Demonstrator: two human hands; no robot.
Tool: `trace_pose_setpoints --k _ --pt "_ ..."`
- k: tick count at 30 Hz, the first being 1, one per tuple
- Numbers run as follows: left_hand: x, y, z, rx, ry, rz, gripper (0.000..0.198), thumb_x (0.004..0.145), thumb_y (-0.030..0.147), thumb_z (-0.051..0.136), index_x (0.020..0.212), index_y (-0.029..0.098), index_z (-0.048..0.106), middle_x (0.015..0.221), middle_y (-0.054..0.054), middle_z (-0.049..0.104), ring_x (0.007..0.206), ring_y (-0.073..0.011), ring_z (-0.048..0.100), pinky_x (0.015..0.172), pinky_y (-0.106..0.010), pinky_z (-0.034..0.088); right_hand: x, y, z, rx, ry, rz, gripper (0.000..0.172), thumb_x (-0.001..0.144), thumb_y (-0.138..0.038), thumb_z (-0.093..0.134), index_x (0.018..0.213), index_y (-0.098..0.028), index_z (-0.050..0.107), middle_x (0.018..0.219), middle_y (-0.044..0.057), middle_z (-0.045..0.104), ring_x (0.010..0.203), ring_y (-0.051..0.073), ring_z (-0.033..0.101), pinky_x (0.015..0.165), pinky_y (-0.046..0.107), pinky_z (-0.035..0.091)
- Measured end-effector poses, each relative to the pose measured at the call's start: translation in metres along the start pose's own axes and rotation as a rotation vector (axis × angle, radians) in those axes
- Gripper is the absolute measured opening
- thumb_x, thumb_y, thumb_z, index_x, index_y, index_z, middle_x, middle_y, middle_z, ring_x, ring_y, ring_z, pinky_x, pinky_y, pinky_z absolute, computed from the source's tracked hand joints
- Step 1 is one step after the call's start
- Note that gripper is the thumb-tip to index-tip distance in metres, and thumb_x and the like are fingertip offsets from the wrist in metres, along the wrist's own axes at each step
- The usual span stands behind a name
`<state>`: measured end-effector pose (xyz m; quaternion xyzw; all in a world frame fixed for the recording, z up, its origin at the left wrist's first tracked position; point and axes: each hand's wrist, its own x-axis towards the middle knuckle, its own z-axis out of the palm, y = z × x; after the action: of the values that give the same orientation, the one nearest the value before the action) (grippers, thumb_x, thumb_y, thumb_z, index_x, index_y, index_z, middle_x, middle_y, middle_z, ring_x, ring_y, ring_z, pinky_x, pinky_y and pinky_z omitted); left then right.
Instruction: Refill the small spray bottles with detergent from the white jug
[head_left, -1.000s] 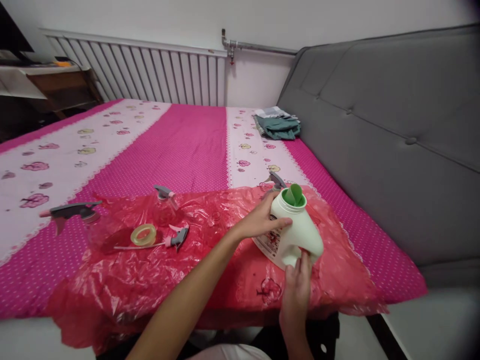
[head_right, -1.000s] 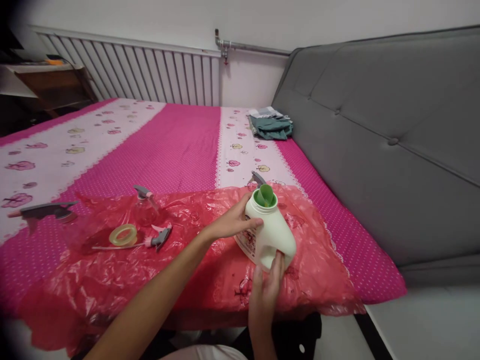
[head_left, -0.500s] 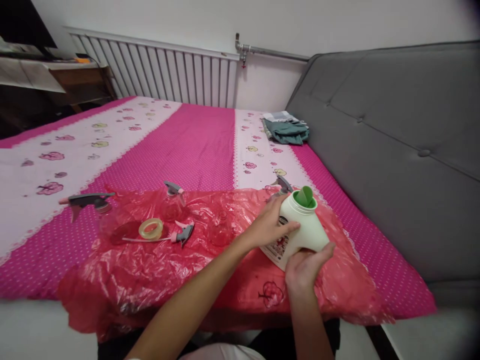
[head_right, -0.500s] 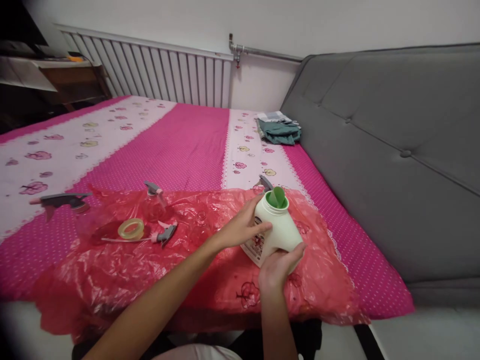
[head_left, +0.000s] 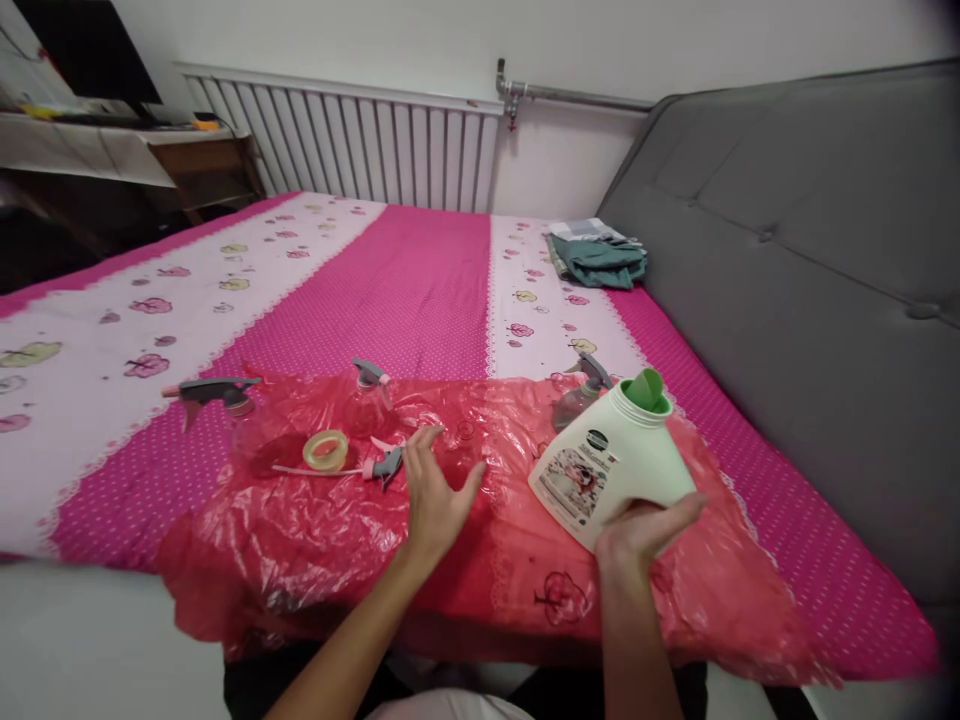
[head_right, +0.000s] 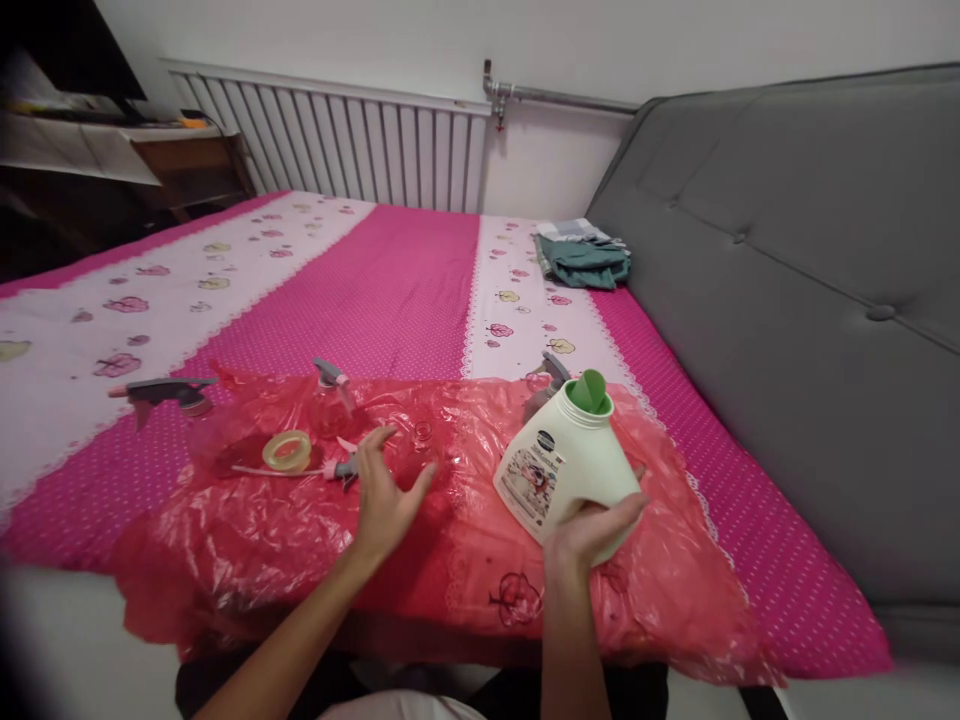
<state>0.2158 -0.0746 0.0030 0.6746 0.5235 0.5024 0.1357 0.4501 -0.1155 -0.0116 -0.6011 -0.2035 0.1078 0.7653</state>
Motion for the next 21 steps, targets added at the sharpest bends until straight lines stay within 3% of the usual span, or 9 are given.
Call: trace_pose_setpoints --k 3,6,10,13,17,21 --pt "0.007 -0.008 0.012 -0.01 -0.175 -0.146 0.077 0.082 0.045 0.08 0.145 0.022 0.041 0.144 -0.017 0.053 0.141 -0.0391 0.049 0.12 -0.062 0.038 0.002 -0.003 -0.001 0.163 0.034 0.098 0.101 0.094 -0.081 0.023 0.165 -0.009 0.025 0.134 0.018 0.056 0.12 0.031 0.059 0.107 0.048 0.05" --pt "0.01 -0.01 0.023 -0.008 -0.253 -0.161 0.074 0.084 0.04 0.078 0.146 0.021 0.043 0.147 -0.018 0.055 0.142 -0.0392 0.051 0.121 -0.062 0.038 0.007 -0.014 -0.004 0.238 -0.022 0.158 0.1 0.094 -0.082 0.02 0.164 -0.01 0.032 0.133 0.018 0.057 0.119 0.031 0.06 0.105 0.048 0.051" --pt "0.011 -0.016 0.033 -0.01 -0.252 -0.115 0.054 0.089 0.026 0.066 0.141 0.021 0.049 0.142 -0.017 0.06 0.139 -0.0356 0.054 0.12 -0.059 0.04 0.015 -0.036 -0.008 0.35 0.0 0.196 0.09 0.098 -0.075 0.023 0.158 -0.011 0.041 0.134 0.017 0.058 0.119 0.03 0.06 0.106 0.047 0.05" --pt "0.01 -0.021 0.034 -0.01 -0.244 -0.107 0.052 0.089 0.023 0.062 0.14 0.02 0.05 0.14 -0.017 0.06 0.137 -0.0346 0.055 0.119 -0.058 0.041 0.02 -0.052 -0.016 0.4 -0.009 0.165 0.081 0.099 -0.072 0.032 0.153 -0.013 0.049 0.135 0.015 0.057 0.118 0.03 0.06 0.105 0.047 0.05" --pt "0.01 -0.027 0.032 -0.012 -0.258 -0.081 0.051 0.09 0.025 0.062 0.139 0.019 0.049 0.139 -0.017 0.06 0.135 -0.0345 0.056 0.119 -0.058 0.042 0.029 -0.074 -0.025 0.342 -0.04 0.102 0.084 0.096 -0.079 0.043 0.144 -0.013 0.058 0.126 0.017 0.061 0.113 0.032 0.062 0.097 0.047 0.054" --pt "0.011 -0.03 0.031 -0.023 -0.262 -0.056 0.052 0.09 0.024 0.062 0.14 0.02 0.048 0.138 -0.016 0.06 0.133 -0.0337 0.056 0.118 -0.059 0.042 0.034 -0.099 -0.02 0.229 0.061 0.075 0.075 0.104 -0.072 0.028 0.133 -0.012 0.065 0.115 0.014 0.065 0.106 0.024 0.064 0.096 0.038 0.056"
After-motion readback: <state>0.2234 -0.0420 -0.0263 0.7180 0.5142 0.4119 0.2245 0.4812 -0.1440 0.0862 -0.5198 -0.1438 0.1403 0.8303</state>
